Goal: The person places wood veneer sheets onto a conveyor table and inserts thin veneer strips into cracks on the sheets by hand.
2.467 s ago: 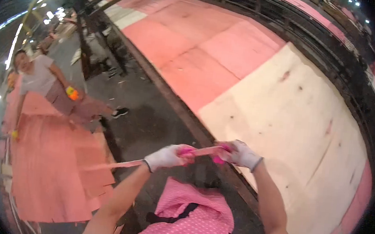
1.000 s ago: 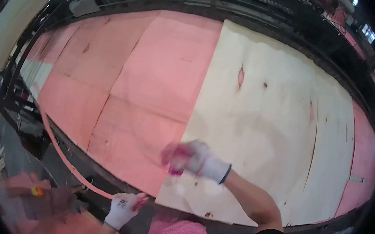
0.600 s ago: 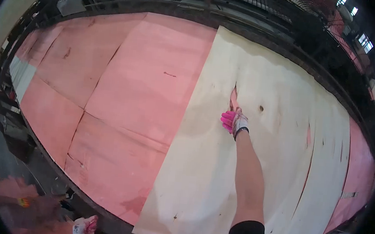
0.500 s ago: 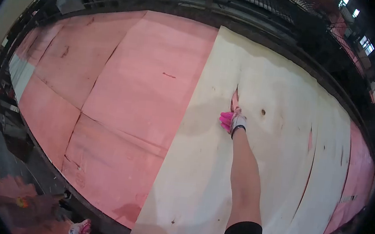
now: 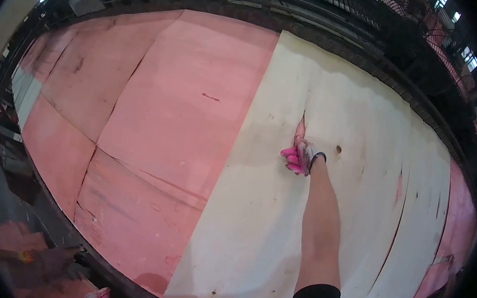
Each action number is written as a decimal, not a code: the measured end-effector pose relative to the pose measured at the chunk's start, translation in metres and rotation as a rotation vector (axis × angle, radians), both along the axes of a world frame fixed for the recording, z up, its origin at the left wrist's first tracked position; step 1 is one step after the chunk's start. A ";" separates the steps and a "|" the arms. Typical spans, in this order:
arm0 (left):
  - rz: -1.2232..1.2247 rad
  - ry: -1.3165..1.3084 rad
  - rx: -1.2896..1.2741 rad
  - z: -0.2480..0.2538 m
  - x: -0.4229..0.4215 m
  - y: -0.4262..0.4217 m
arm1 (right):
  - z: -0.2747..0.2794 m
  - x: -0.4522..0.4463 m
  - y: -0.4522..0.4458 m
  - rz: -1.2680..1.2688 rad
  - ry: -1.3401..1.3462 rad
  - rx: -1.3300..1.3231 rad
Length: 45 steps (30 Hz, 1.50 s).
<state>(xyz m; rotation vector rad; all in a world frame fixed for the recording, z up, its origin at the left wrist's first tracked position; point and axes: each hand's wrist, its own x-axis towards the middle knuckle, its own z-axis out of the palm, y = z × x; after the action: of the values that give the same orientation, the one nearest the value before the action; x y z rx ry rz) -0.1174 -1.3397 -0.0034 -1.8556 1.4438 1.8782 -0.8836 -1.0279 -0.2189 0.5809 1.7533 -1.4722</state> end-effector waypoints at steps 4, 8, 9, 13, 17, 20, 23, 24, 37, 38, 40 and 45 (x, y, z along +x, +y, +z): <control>-0.113 0.099 -0.123 0.003 0.002 0.007 | -0.023 0.006 0.014 -0.056 -0.083 -0.220; -0.149 0.056 -0.106 -0.024 0.039 -0.003 | -0.007 0.020 0.003 -0.176 -0.076 -0.220; -0.212 -0.016 -0.108 -0.029 0.051 -0.007 | -0.009 0.023 0.003 -0.200 -0.067 -0.233; -0.453 0.064 -0.447 -0.017 0.068 0.018 | 0.000 0.040 0.005 -0.298 -0.049 -0.347; -0.324 0.074 -0.355 -0.039 0.105 0.017 | 0.023 0.078 0.013 -0.504 0.052 -0.579; -0.112 0.108 -0.250 -0.040 0.119 0.035 | -0.033 0.108 0.044 -0.415 0.134 -1.400; -0.651 -0.157 -0.698 0.022 0.094 0.040 | -0.004 0.221 0.031 -0.248 0.586 -0.657; -0.552 -0.079 -0.649 0.032 0.096 0.045 | 0.028 0.264 0.017 -0.173 0.550 -0.726; -0.238 -0.405 -0.892 0.013 0.381 0.175 | 0.165 0.704 -0.057 1.295 -0.064 -0.667; -0.165 -0.419 -0.914 0.017 0.406 0.193 | 0.176 0.726 -0.061 1.369 -0.072 -0.673; -0.039 -0.473 -0.913 0.029 0.496 0.252 | 0.204 0.806 -0.061 1.517 -0.111 -0.742; 0.418 -0.575 -0.996 0.035 0.669 0.413 | 0.195 0.940 -0.063 1.719 0.030 -0.715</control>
<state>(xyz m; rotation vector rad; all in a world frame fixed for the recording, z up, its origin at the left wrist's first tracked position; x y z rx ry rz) 0.5517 -0.9264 0.0320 -2.9432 2.0110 0.4914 0.0562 -1.0912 -0.0241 -1.1008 0.8985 -0.6137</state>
